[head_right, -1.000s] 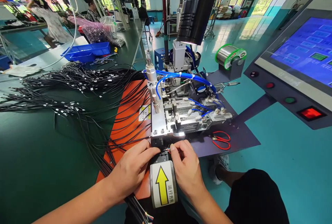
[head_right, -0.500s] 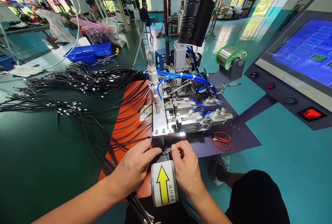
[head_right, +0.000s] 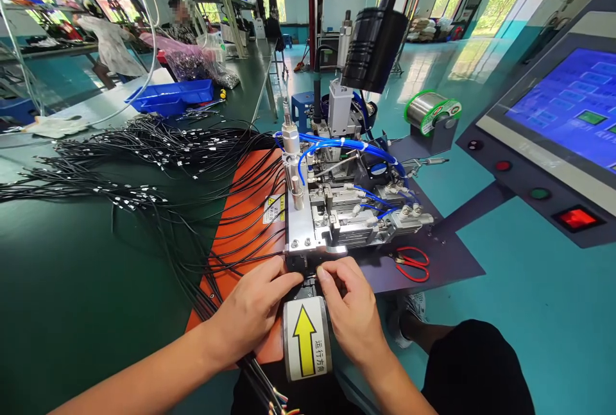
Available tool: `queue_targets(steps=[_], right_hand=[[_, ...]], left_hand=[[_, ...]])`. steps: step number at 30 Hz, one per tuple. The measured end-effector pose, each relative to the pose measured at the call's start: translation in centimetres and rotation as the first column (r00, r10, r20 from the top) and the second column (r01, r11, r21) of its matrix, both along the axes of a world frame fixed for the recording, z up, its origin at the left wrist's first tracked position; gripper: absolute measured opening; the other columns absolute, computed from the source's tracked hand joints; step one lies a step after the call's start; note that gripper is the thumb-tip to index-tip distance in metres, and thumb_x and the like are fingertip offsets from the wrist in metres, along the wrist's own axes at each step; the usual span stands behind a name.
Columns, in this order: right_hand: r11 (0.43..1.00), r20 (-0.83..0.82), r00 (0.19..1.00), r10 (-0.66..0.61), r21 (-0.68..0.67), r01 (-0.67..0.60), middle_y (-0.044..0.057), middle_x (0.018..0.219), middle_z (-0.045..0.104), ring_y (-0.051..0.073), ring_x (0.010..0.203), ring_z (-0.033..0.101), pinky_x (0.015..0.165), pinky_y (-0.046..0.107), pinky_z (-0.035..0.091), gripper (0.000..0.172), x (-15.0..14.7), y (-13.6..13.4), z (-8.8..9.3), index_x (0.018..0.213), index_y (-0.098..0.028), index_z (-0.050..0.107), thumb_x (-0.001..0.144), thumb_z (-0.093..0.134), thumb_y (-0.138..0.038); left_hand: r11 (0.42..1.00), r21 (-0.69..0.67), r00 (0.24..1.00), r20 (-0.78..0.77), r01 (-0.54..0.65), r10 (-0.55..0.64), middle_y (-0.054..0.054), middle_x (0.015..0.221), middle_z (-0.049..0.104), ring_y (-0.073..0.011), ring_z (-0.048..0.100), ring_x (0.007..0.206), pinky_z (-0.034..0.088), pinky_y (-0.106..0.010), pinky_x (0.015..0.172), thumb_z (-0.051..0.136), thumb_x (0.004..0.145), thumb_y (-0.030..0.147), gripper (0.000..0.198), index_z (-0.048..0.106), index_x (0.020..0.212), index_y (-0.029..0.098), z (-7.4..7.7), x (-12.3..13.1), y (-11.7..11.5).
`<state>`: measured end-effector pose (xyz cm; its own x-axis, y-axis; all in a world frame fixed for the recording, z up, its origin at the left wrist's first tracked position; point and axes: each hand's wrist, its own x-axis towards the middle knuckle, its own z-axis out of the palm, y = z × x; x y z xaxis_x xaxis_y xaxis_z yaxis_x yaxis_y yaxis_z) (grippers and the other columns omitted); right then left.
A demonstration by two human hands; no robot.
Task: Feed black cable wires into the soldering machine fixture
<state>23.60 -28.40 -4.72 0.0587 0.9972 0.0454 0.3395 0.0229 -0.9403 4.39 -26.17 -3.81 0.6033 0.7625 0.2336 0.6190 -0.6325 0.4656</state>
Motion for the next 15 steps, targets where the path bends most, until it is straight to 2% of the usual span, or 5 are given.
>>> queue_targets(steps=[7,15], right_hand=[[0.999,0.041,0.998,-0.05,-0.008,0.05,0.002,0.084,0.059,0.017,0.075,0.056,0.067,0.027,0.042,0.025,0.1,0.3,-0.9,0.081,-0.021,0.066,0.095,0.057,-0.039],[0.967,-0.16,0.984,-0.076,-0.253,0.033,0.002,0.073,0.062,0.017,0.065,0.052,0.06,0.027,0.041,0.037,0.0,0.7,-1.5,0.081,-0.017,0.067,0.089,0.058,-0.052]], left_hand=[[1.0,-0.013,1.0,-0.006,-0.005,0.005,-0.008,0.093,0.056,-0.0224,0.053,0.084,0.05,-0.035,0.075,0.048,0.092,0.005,0.024,0.067,0.104,0.015,0.1,0.0,0.0],[1.0,-0.016,1.0,-0.003,-0.009,0.009,-0.009,0.095,0.057,-0.0223,0.054,0.087,0.05,-0.035,0.077,0.047,0.092,0.004,0.025,0.066,0.105,0.015,0.0,0.0,0.0]])
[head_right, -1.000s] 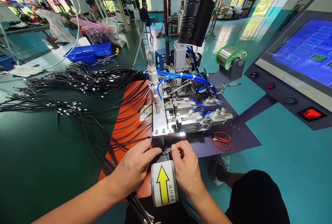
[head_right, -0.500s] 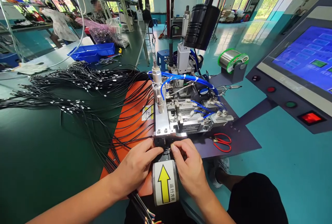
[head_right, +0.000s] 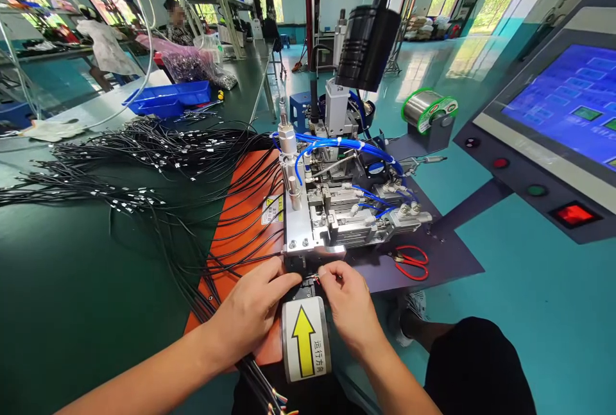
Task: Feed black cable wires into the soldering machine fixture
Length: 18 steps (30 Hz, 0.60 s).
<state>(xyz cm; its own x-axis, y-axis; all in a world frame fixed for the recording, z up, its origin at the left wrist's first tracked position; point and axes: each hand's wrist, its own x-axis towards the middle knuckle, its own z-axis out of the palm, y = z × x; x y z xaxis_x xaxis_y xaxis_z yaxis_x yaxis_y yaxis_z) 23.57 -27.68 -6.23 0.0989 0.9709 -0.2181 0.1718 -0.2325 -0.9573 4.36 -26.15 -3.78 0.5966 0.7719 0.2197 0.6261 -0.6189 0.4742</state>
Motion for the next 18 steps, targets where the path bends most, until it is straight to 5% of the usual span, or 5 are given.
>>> queue_targets(steps=[5,12,18], right_hand=[[0.997,-0.011,0.997,-0.078,-0.029,0.078,0.002,0.069,0.063,0.016,0.06,0.052,0.053,0.025,0.039,0.04,0.6,-1.1,0.6,0.085,-0.017,0.072,0.086,0.061,-0.055],[0.996,-0.056,0.998,0.041,-0.077,-0.045,0.003,0.075,0.063,0.017,0.069,0.053,0.061,0.026,0.042,0.035,0.3,-1.8,1.1,0.08,-0.018,0.069,0.088,0.061,-0.051],[1.0,0.142,0.989,0.03,-0.004,-0.029,0.0,0.074,0.058,0.016,0.066,0.051,0.06,0.026,0.04,0.032,0.0,-1.5,1.4,0.08,-0.02,0.065,0.091,0.058,-0.049]], left_hand=[[1.0,0.002,1.0,-0.016,0.006,-0.005,-0.007,0.092,0.055,-0.0215,0.053,0.084,0.049,-0.034,0.074,0.047,0.092,0.004,0.026,0.066,0.105,0.015,0.0,0.0,0.1],[1.0,0.004,1.0,-0.021,-0.004,0.004,-0.007,0.091,0.054,-0.021,0.052,0.082,0.048,-0.033,0.072,0.047,0.093,0.006,0.024,0.066,0.104,0.016,-0.1,0.1,0.1],[1.0,0.012,0.999,-0.032,-0.004,0.005,-0.006,0.089,0.053,-0.0208,0.052,0.08,0.048,-0.032,0.07,0.046,0.093,0.006,0.026,0.067,0.104,0.016,-0.1,0.0,0.1]])
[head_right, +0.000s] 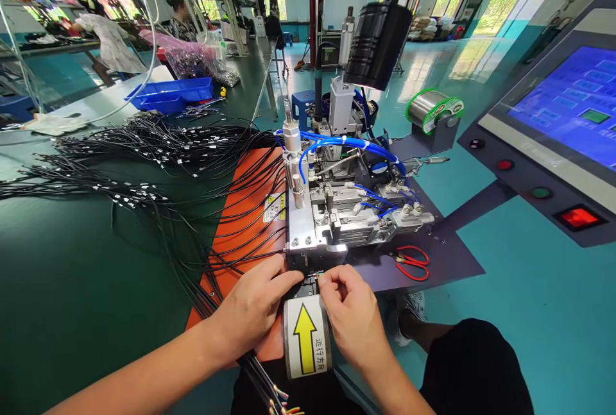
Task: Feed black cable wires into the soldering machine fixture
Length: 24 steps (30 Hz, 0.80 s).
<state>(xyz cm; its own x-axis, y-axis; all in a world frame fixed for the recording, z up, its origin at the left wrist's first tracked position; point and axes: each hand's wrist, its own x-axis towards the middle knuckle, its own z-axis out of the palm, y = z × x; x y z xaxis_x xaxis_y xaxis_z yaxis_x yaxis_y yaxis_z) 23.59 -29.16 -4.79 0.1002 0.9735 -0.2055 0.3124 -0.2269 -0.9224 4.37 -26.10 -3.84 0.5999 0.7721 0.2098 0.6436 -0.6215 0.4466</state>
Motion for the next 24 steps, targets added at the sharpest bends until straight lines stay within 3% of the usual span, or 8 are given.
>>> queue_targets(steps=[8,17,24], right_hand=[[0.995,0.072,0.996,0.044,0.087,-0.05,0.0,0.079,0.058,0.017,0.071,0.053,0.064,0.026,0.041,0.031,0.3,0.4,-0.1,0.08,-0.021,0.063,0.095,0.053,-0.045],[1.0,-0.084,0.996,-0.022,-0.01,0.021,-0.001,0.073,0.059,0.016,0.063,0.05,0.058,0.026,0.038,0.037,0.5,0.5,-1.0,0.09,-0.019,0.064,0.094,0.053,-0.055],[0.998,-0.075,0.996,-0.038,0.039,0.041,0.002,0.077,0.063,0.017,0.068,0.053,0.063,0.027,0.041,0.037,-0.6,0.7,-1.3,0.084,-0.019,0.062,0.094,0.053,-0.053]], left_hand=[[1.0,-0.015,1.0,0.009,0.011,-0.01,-0.008,0.092,0.054,-0.0215,0.053,0.084,0.049,-0.033,0.073,0.045,0.091,0.003,0.029,0.066,0.105,0.016,-0.1,-0.1,0.0],[1.0,0.003,1.0,0.008,0.011,-0.011,-0.008,0.092,0.054,-0.0211,0.053,0.084,0.05,-0.033,0.074,0.043,0.091,0.003,0.029,0.066,0.104,0.017,-0.2,0.0,0.1],[1.0,-0.007,1.0,-0.027,0.008,-0.008,-0.006,0.091,0.053,-0.0208,0.051,0.082,0.049,-0.033,0.073,0.043,0.09,0.003,0.029,0.065,0.104,0.017,0.0,-0.1,-0.1]])
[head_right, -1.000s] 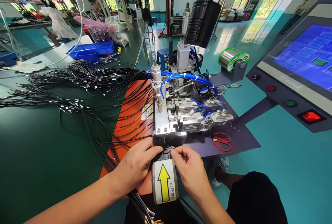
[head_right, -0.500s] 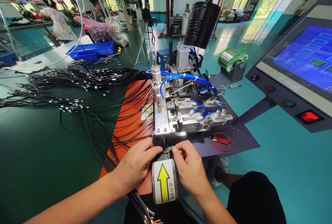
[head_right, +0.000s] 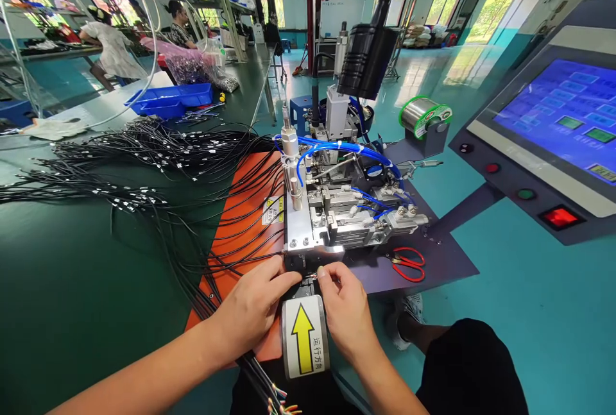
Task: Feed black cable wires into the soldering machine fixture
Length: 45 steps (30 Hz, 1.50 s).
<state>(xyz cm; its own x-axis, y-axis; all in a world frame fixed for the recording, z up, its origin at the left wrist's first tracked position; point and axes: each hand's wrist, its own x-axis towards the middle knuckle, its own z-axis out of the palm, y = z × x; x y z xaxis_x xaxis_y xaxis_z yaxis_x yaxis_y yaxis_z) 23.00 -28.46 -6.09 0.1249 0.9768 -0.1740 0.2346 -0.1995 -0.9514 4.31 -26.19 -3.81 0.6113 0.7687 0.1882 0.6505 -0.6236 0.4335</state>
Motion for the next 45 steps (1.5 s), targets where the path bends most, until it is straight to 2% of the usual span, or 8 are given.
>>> queue_targets(steps=[14,17,21,26,31,35,41,45], right_hand=[[1.0,0.055,0.998,-0.005,0.026,0.003,0.0,0.071,0.057,0.016,0.065,0.049,0.059,0.026,0.038,0.037,-0.3,0.0,0.0,0.081,-0.019,0.061,0.096,0.049,-0.051],[1.0,0.039,0.999,-0.002,0.03,0.0,0.0,0.071,0.058,0.016,0.065,0.051,0.06,0.026,0.04,0.037,-0.3,0.1,0.0,0.081,-0.019,0.061,0.096,0.049,-0.051],[0.999,0.026,1.0,-0.002,0.036,0.001,0.0,0.072,0.06,0.017,0.065,0.053,0.061,0.026,0.041,0.037,-0.2,0.2,0.0,0.081,-0.019,0.061,0.095,0.049,-0.051],[1.0,0.009,1.0,0.008,0.027,-0.008,0.0,0.072,0.061,0.017,0.066,0.053,0.061,0.026,0.04,0.038,0.0,0.3,0.1,0.08,-0.019,0.062,0.093,0.052,-0.053],[1.0,-0.03,1.0,0.007,-0.009,-0.007,0.0,0.07,0.058,0.016,0.065,0.051,0.06,0.026,0.039,0.038,-0.1,0.5,-0.2,0.077,-0.019,0.059,0.092,0.052,-0.053],[1.0,-0.052,0.999,-0.007,-0.024,0.006,-0.001,0.068,0.057,0.016,0.063,0.049,0.056,0.024,0.039,0.038,-0.3,0.5,-0.2,0.074,-0.019,0.057,0.092,0.05,-0.051],[1.0,0.04,0.999,-0.017,0.02,0.016,-0.001,0.068,0.06,0.018,0.066,0.053,0.06,0.026,0.039,0.034,-0.3,0.5,0.3,0.072,-0.02,0.059,0.091,0.053,-0.048],[0.999,0.109,0.994,-0.033,0.021,0.031,-0.001,0.066,0.059,0.018,0.064,0.053,0.059,0.027,0.038,0.034,0.2,0.5,0.0,0.071,-0.021,0.059,0.092,0.051,-0.047]], left_hand=[[0.997,-0.07,0.999,0.043,0.017,-0.014,-0.007,0.095,0.052,-0.0204,0.051,0.085,0.047,-0.032,0.075,0.044,0.088,0.0,0.031,0.064,0.104,0.016,0.0,-0.2,0.0],[1.0,0.024,1.0,0.014,0.014,-0.015,-0.007,0.095,0.056,-0.0216,0.052,0.087,0.045,-0.034,0.076,0.045,0.093,0.005,0.026,0.065,0.105,0.017,0.2,-0.3,-0.2],[0.979,0.206,0.998,-0.063,-0.011,0.024,-0.006,0.082,0.058,-0.0227,0.05,0.082,0.041,-0.039,0.076,0.041,0.1,0.014,0.024,0.065,0.103,0.016,0.8,-0.1,-0.6],[0.963,0.264,0.99,-0.109,-0.058,0.09,-0.006,0.08,0.059,-0.0233,0.05,0.083,0.04,-0.041,0.078,0.043,0.099,0.013,0.023,0.066,0.096,0.015,1.4,0.2,-1.2],[0.97,0.21,0.979,-0.137,-0.12,0.151,-0.007,0.09,0.06,-0.0252,0.051,0.089,0.042,-0.041,0.078,0.053,0.093,0.011,0.016,0.067,0.095,0.017,2.0,0.2,-1.4],[0.982,0.142,0.961,-0.229,-0.123,0.153,-0.007,0.086,0.059,-0.0248,0.052,0.082,0.046,-0.041,0.073,0.053,0.091,0.01,0.017,0.068,0.097,0.018,2.3,0.2,-1.5],[0.988,0.121,0.942,-0.312,-0.092,0.126,-0.005,0.08,0.066,-0.0235,0.06,0.075,0.049,-0.036,0.069,0.055,0.089,0.012,0.017,0.068,0.098,0.018,2.8,0.3,-1.6],[0.994,0.033,0.914,-0.39,-0.108,0.112,-0.006,0.078,0.071,-0.0233,0.067,0.073,0.052,-0.033,0.066,0.054,0.092,0.017,0.016,0.068,0.101,0.018,3.5,0.5,-1.6]])
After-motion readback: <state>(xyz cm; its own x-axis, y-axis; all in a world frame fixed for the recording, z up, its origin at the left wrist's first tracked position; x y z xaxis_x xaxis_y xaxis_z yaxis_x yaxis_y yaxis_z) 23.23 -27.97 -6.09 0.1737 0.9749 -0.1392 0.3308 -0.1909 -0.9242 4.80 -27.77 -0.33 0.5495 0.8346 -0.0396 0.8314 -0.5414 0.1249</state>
